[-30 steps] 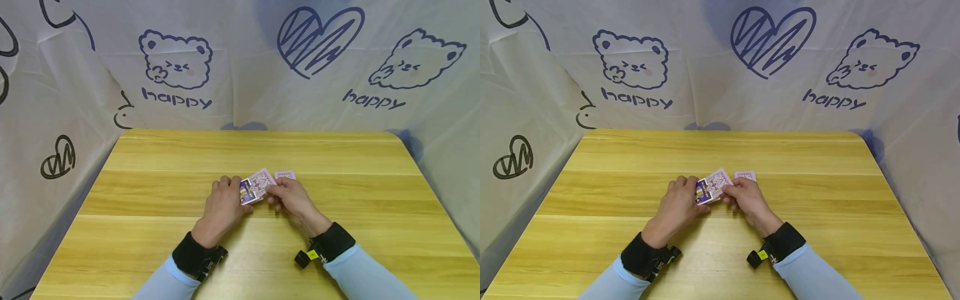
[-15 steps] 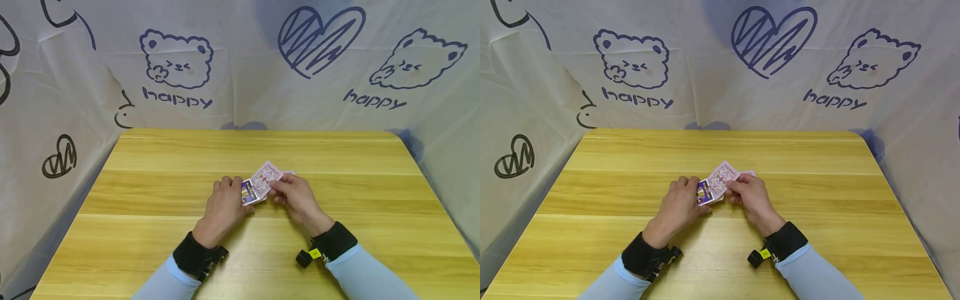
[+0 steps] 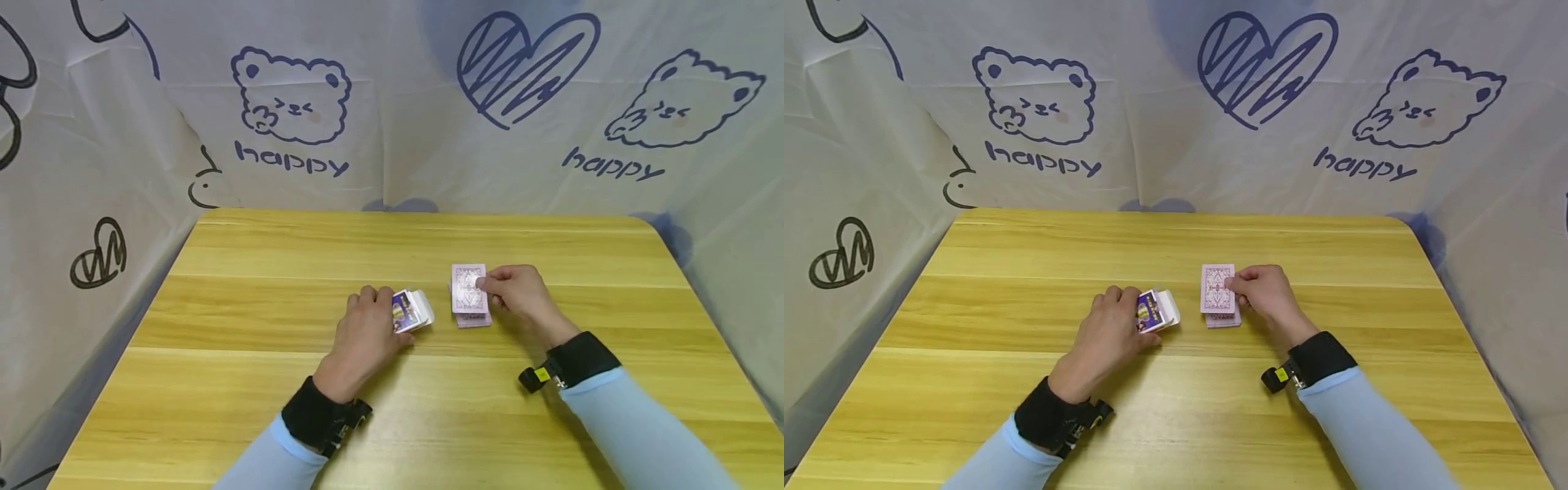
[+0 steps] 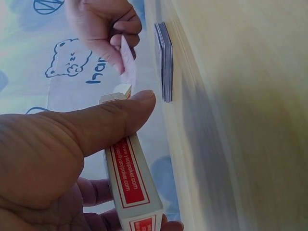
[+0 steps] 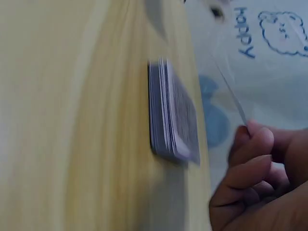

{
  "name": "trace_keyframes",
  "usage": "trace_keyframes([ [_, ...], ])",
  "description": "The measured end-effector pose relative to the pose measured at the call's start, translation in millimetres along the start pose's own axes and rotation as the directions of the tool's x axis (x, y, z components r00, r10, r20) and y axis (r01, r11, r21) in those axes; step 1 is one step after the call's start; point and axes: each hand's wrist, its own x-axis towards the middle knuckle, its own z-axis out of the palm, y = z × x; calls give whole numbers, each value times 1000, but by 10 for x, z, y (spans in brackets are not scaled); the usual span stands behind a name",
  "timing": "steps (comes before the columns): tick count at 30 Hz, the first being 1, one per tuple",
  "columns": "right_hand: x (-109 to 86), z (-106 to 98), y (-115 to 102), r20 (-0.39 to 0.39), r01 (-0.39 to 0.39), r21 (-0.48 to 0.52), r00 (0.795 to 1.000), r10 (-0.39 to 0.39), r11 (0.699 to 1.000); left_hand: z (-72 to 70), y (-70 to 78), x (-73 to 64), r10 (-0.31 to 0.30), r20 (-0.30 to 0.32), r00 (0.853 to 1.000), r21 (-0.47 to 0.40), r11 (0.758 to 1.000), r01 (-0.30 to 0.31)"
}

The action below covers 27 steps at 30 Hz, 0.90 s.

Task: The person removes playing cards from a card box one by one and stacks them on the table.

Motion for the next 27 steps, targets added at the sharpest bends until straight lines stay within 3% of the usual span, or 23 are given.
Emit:
trace_keyframes([
  [5, 82, -102, 50, 35, -30, -95, 999, 34, 995, 5, -1, 3, -5, 8, 1000, -7, 1000, 5],
  [12, 147, -101, 97, 55, -45, -124, 997, 52, 991, 15, -2, 9, -14, 15, 1000, -7, 1000, 14],
  [27, 170, 7, 120, 9, -45, -249, 999, 48, 968, 33, 4, 13, -17, 20, 1000, 2, 1000, 17],
])
